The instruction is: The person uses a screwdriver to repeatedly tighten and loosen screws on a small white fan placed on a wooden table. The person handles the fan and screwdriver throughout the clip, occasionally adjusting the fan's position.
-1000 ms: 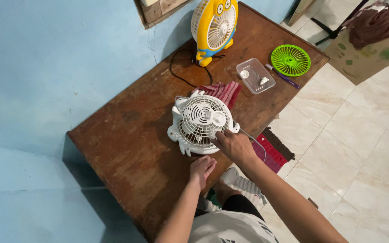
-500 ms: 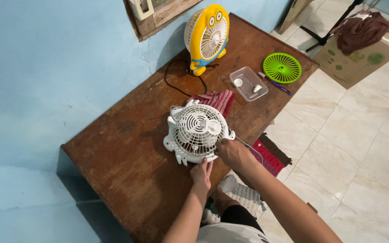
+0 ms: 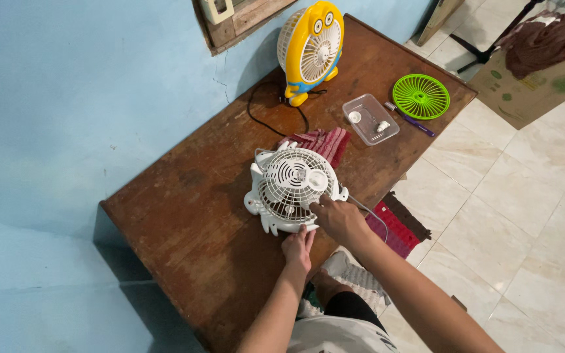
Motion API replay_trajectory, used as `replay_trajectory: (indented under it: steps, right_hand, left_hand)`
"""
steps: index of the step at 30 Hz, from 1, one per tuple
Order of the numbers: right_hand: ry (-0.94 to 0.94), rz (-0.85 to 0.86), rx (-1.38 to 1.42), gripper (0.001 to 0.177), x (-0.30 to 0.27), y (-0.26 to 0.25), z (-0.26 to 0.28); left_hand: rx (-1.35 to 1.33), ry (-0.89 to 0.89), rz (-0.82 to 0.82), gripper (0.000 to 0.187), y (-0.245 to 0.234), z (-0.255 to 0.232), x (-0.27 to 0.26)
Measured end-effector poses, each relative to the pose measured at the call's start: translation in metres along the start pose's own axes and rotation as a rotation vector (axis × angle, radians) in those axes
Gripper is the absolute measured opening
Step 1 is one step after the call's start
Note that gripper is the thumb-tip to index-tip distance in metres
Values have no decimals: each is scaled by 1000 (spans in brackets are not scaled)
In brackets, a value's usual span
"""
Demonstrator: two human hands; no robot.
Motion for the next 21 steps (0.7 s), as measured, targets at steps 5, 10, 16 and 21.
replay_trajectory:
  steps: [5,10,16,21]
  right_hand:
    - [-78,57,160,15,-10,22,-22]
    - [-6,176,3,11,-7,49,-34]
    - [-44,215,-252,7,0,50,-10]
    - [173,291,-233,11,8,31,-8]
  left_hand:
    - [-7,25,48,34,0,2,1]
    - [-28,35,31,35,-2,2,3]
    - [-26,5,-9,35,3,-2,-10]
    - [-23,-28,-70,35,7,-2,-10]
Point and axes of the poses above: each hand's wrist, its own x-axis towards the middle knuckle, its own y-axis out of the palm, z = x × y, the point moved 4 cm from there along x, towards the middle knuckle, and after that the axes turned 9 degrees about -y, right-handed, at the moved point
